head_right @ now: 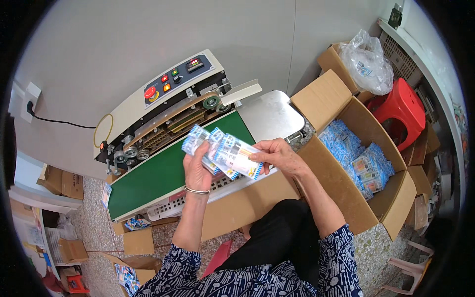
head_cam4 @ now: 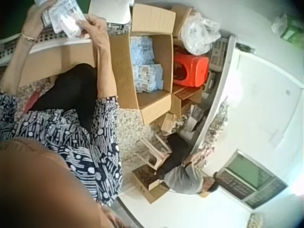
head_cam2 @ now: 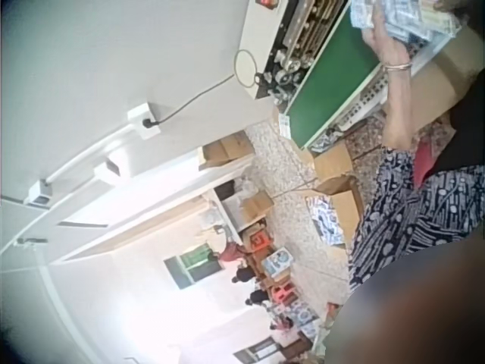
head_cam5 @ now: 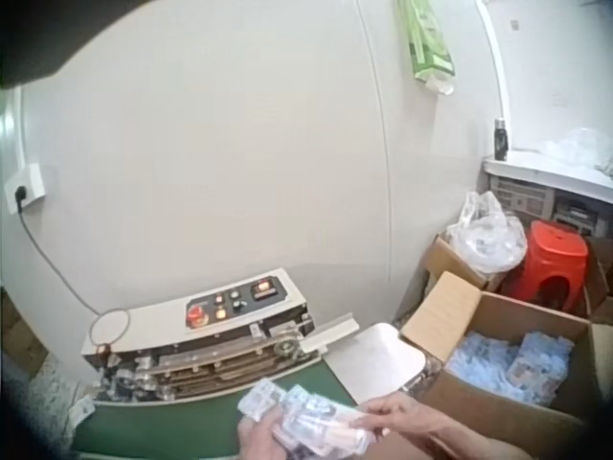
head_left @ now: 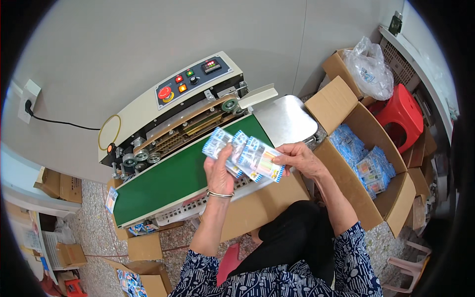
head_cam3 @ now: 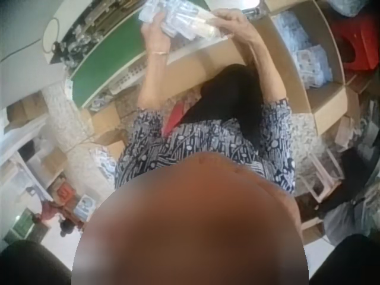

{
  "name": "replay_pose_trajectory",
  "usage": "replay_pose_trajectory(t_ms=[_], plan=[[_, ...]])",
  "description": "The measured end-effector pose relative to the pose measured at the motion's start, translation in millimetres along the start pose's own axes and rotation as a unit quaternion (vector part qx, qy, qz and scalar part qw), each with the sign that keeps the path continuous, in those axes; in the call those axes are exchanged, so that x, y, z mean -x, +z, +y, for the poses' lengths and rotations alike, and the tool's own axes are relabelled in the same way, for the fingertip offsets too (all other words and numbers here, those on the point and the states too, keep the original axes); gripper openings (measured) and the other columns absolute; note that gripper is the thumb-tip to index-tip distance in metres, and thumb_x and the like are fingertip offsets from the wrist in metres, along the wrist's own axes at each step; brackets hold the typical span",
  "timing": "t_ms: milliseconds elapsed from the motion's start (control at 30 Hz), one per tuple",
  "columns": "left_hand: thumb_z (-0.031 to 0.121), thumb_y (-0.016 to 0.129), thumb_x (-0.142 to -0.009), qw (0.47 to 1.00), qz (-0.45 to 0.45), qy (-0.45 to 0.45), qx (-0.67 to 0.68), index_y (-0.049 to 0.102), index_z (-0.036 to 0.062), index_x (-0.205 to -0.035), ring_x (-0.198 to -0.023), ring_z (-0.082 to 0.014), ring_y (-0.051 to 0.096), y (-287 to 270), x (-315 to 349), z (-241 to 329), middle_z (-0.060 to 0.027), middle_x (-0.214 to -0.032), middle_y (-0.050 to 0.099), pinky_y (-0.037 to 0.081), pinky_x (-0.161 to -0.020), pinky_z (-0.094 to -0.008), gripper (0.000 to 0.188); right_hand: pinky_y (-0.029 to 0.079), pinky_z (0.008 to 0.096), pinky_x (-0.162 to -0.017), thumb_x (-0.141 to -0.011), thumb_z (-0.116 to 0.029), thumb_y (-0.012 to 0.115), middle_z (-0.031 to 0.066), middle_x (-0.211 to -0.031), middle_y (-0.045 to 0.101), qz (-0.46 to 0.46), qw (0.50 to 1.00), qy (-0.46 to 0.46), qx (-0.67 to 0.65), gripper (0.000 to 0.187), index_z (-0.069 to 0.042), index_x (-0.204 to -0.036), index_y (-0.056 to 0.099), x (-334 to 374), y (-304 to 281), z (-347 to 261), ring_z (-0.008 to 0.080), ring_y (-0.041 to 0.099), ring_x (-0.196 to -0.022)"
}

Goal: Operating a heat sealing machine to seal small product bags and placing them into a box.

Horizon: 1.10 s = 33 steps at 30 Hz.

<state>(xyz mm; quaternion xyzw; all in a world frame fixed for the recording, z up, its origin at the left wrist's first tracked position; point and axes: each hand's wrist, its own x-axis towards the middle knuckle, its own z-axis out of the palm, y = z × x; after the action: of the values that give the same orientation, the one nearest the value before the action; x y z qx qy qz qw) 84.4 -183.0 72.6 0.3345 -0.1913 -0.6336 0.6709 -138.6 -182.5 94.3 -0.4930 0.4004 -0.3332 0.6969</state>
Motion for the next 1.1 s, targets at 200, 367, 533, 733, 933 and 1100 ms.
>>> replay_pose_trajectory(t_ms=[200, 367, 533, 733, 933, 1100], plan=[[0.004, 0.065, -0.081, 0.99, 0.05, 0.125, -0.052, 0.056, -0.0004, -0.106, -0.086, -0.0139, 0.06, -10, 12, 24, -0.0066, -0.099, 0.062, 0.05, -0.079, -0.0289, 0.027, 0.039, 0.0165, -0.045, -0.086, -0.016, 0.06, 0.0009, -0.067, 0.06, 0.153, 0.986, -0.061, -0.009, 0.019, 0.0, -0.093, 0.063, -30, -7, -10, 0.0038, 0.051, -0.049], [0.005, 0.064, -0.082, 0.994, 0.056, 0.084, -0.051, 0.055, -0.001, -0.106, -0.087, -0.013, 0.059, -18, 29, 21, -0.0058, -0.1, 0.062, 0.048, -0.08, -0.027, 0.027, 0.039, 0.0161, -0.046, -0.086, -0.016, 0.06, -0.0003, -0.066, 0.059, 0.176, 0.981, -0.064, -0.055, 0.014, -0.002, -0.088, 0.061, -82, -24, -6, 0.0034, 0.052, -0.049], [0.004, 0.063, -0.083, 0.995, 0.062, 0.053, -0.048, 0.057, -0.0008, -0.105, -0.088, -0.0132, 0.06, -24, 43, 20, -0.0065, -0.1, 0.063, 0.049, -0.08, -0.0268, 0.024, 0.04, 0.0165, -0.043, -0.086, -0.015, 0.061, 0.0004, -0.066, 0.059, 0.166, 0.985, -0.042, -0.029, 0.014, -0.002, -0.089, 0.062, -104, -17, -3, 0.004, 0.052, -0.048], [0.005, 0.063, -0.083, 0.997, 0.052, 0.036, -0.046, 0.057, -0.0004, -0.105, -0.088, -0.0127, 0.06, -24, 46, 15, -0.0061, -0.1, 0.063, 0.049, -0.08, -0.0264, 0.023, 0.04, 0.0167, -0.042, -0.085, -0.018, 0.062, 0.0003, -0.067, 0.06, 0.136, 0.99, -0.006, 0.034, 0.018, -0.002, -0.092, 0.063, -114, -5, -4, 0.0035, 0.051, -0.048], [0.005, 0.064, -0.082, 0.998, 0.04, 0.03, -0.049, 0.056, -0.0006, -0.106, -0.088, -0.013, 0.06, -11, 42, 9, -0.0064, -0.101, 0.062, 0.048, -0.081, -0.0271, 0.025, 0.039, 0.0186, -0.041, -0.084, -0.022, 0.061, 0.0016, -0.061, 0.058, 0.095, 0.988, -0.041, 0.111, 0.02, -0.003, -0.086, 0.064, -124, 16, 3, 0.0063, 0.053, -0.047], [0.006, 0.064, -0.082, 0.998, 0.033, 0.034, -0.046, 0.055, -0.0011, -0.108, -0.09, -0.014, 0.06, -8, 30, 7, -0.0071, -0.102, 0.062, 0.048, -0.082, -0.0285, 0.028, 0.043, 0.0282, -0.046, -0.085, -0.033, 0.06, 0.0033, -0.063, 0.059, 0.227, 0.854, -0.214, 0.417, 0.035, 0.002, -0.083, 0.061, -110, 30, -6, 0.013, 0.056, -0.052]])
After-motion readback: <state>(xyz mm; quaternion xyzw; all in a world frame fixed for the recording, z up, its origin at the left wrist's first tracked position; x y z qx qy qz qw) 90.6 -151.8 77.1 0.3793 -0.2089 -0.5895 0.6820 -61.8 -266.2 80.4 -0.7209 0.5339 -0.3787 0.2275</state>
